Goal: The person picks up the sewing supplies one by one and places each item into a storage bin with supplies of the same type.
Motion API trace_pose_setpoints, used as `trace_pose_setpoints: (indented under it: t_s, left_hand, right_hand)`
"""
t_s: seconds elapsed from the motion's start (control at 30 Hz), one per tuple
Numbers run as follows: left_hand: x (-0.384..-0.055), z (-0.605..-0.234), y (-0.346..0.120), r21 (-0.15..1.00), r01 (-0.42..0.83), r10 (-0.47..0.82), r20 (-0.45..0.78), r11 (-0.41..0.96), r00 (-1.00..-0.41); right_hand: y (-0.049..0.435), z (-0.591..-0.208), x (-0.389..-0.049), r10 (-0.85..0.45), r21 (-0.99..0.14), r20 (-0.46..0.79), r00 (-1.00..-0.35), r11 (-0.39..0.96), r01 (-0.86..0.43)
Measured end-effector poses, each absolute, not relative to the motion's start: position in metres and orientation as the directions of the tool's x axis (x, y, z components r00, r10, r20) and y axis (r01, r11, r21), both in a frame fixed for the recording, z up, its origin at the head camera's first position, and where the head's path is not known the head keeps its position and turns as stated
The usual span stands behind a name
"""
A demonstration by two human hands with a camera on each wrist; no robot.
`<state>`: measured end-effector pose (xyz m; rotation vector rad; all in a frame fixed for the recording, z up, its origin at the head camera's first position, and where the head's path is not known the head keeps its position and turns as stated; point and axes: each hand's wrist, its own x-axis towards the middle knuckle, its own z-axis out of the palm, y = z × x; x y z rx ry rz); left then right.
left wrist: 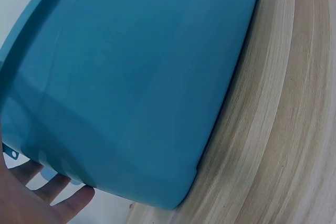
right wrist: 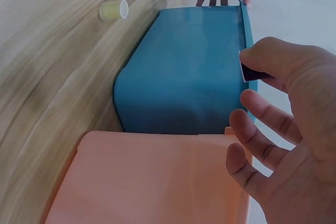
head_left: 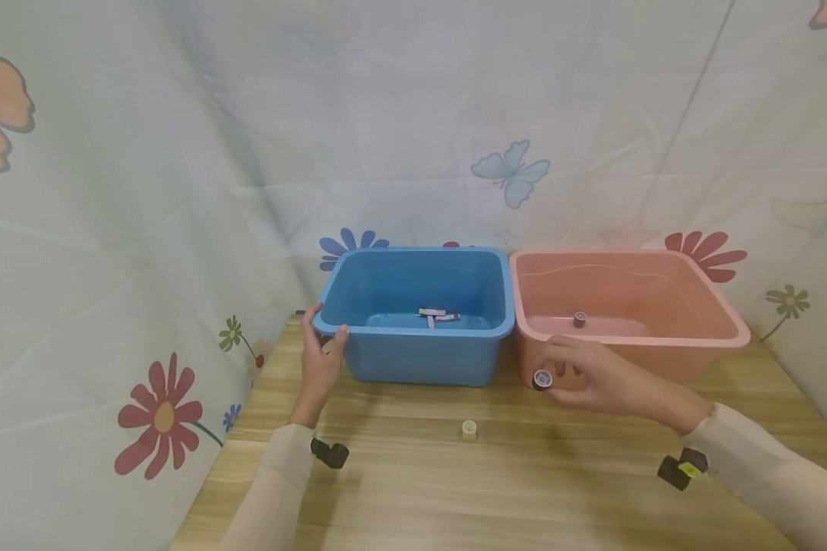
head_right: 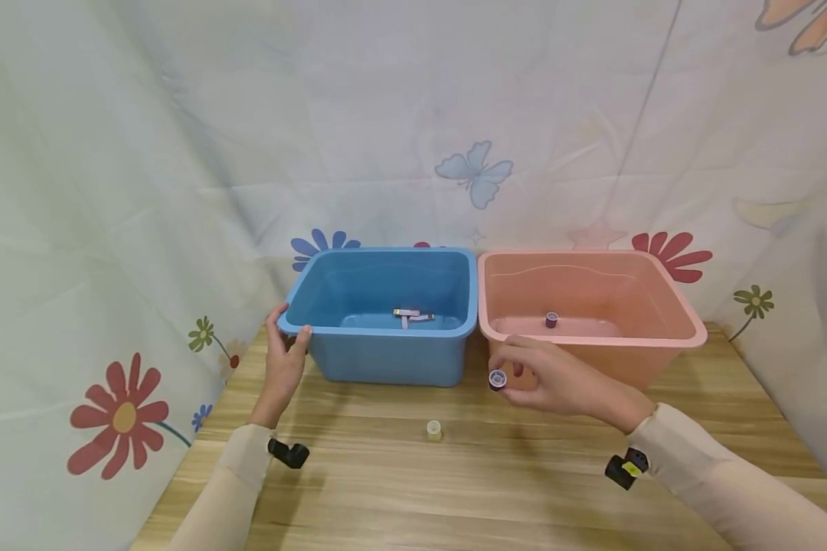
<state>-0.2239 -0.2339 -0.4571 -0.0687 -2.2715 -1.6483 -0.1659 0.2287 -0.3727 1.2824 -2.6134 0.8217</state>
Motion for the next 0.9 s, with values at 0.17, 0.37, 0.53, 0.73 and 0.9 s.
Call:
trace_pose_setpoints:
  t_s: [0.17,0.37,0.53,0.73,0.9]
  left_hand:
    - [-0.223,-0.456,-0.233,0.916,0.226,-0.158,0.290,0.332,-0.944]
    - [-0.224,-0.457,-0.234,0.916,0.231,-0.153,0.293,0.328,-0.944]
    - [-0.223,-0.456,-0.233,0.917,0.231,-0.159,0.294,0.324,-0.943]
    - [-0.224,-0.457,-0.233,0.920,0.230,-0.164,0.292,0.318,-0.942]
    - [-0.225,-0.458,-0.233,0.920,0.226,-0.167,0.290,0.321,-0.942]
  right_hand:
    - [0.229,-0.366,-0.168,-0.704,-0.417,0.324,-0.632,0.493,-0.763]
    - [0.230,-0.358,-0.171,-0.707,-0.403,0.345,-0.618,0.483,-0.777]
    - [0.232,-0.350,-0.174,-0.699,-0.384,0.334,-0.633,0.512,-0.768]
    - [0.233,-0.340,-0.175,-0.666,-0.351,0.269,-0.695,0.604,-0.715]
    - [0.235,-0.333,-0.177,-0.653,-0.340,0.257,-0.712,0.629,-0.700]
